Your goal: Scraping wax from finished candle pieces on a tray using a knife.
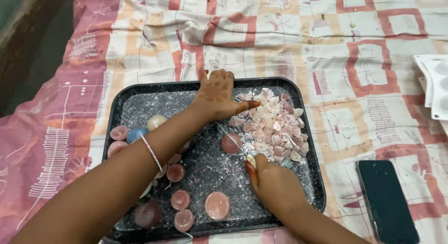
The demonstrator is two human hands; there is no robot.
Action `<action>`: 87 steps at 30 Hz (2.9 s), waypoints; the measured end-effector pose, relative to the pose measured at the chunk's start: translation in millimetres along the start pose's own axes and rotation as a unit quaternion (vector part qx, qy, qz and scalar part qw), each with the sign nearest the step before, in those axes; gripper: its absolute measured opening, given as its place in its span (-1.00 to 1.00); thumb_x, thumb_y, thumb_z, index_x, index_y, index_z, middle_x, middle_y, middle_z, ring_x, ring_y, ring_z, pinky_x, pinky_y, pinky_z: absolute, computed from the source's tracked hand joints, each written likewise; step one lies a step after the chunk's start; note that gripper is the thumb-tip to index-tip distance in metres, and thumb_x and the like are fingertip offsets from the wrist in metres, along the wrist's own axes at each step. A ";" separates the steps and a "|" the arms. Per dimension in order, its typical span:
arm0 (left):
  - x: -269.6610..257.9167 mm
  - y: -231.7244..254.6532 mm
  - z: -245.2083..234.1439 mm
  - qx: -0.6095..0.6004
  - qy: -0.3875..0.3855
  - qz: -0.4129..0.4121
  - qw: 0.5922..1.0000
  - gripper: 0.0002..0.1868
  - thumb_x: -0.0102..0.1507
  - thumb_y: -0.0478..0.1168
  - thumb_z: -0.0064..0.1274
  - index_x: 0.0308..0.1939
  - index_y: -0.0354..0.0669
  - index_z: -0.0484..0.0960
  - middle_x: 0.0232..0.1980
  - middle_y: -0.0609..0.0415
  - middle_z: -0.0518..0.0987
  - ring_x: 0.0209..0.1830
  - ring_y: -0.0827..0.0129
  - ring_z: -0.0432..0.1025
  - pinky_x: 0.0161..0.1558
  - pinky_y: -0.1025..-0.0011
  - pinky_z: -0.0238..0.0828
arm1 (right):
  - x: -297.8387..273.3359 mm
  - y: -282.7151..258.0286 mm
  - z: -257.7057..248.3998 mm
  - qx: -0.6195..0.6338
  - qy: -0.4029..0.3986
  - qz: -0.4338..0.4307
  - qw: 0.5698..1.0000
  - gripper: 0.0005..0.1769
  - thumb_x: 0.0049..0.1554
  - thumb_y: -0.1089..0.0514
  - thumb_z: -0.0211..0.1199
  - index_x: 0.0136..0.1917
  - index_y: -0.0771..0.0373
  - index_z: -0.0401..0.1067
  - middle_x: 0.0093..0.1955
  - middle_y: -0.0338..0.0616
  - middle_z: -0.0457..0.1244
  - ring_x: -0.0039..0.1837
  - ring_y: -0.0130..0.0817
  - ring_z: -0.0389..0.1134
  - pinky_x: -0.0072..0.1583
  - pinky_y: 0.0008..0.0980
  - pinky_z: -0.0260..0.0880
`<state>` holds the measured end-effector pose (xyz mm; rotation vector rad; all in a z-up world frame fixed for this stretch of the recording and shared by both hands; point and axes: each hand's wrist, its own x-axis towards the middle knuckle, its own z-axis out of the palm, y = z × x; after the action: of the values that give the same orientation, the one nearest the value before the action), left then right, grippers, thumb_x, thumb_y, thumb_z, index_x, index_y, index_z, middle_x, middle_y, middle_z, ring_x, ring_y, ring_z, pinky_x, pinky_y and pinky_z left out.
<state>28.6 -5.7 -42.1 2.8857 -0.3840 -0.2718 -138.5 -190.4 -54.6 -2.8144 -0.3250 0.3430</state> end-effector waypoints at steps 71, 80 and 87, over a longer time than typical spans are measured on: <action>-110.3 49.3 40.7 -0.605 0.137 0.032 0.784 -0.43 0.24 -0.05 0.23 0.22 -0.22 0.38 -0.09 0.09 0.60 -0.16 0.50 0.51 -0.15 0.48 0.51 | 39.0 56.7 -24.0 0.576 0.071 -0.081 0.810 -0.65 0.32 -0.03 -0.14 0.24 0.16 0.27 -0.35 -0.16 0.30 -0.48 -0.53 0.23 -0.40 -0.54 0.24; -104.1 33.9 69.0 -0.623 0.072 0.085 0.775 -0.47 0.22 0.14 0.16 0.03 -0.23 0.63 -0.27 0.10 0.59 -0.32 0.46 0.47 -0.26 0.47 0.43 | 22.8 61.9 -10.2 0.567 0.098 -0.127 0.808 -0.72 0.33 0.21 -0.05 0.24 0.32 0.34 -0.24 -0.21 0.24 -0.27 -0.57 0.21 -0.22 -0.52 0.26; -91.1 19.0 86.6 -0.795 -0.036 0.017 0.605 -0.44 0.37 0.23 -0.15 -0.12 -0.25 0.58 -0.35 0.03 0.59 -0.40 0.33 0.49 -0.27 0.32 0.47 | 11.0 29.8 -33.4 0.387 0.149 -0.086 0.906 -0.76 0.31 0.12 0.03 0.08 0.29 0.44 -0.35 -0.23 0.34 -0.36 -0.54 0.31 -0.30 -0.49 0.31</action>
<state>-80.4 -14.8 -106.7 1.0593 -0.0541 -0.4085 -113.6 -223.9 -34.8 -1.9930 -0.2830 -0.0158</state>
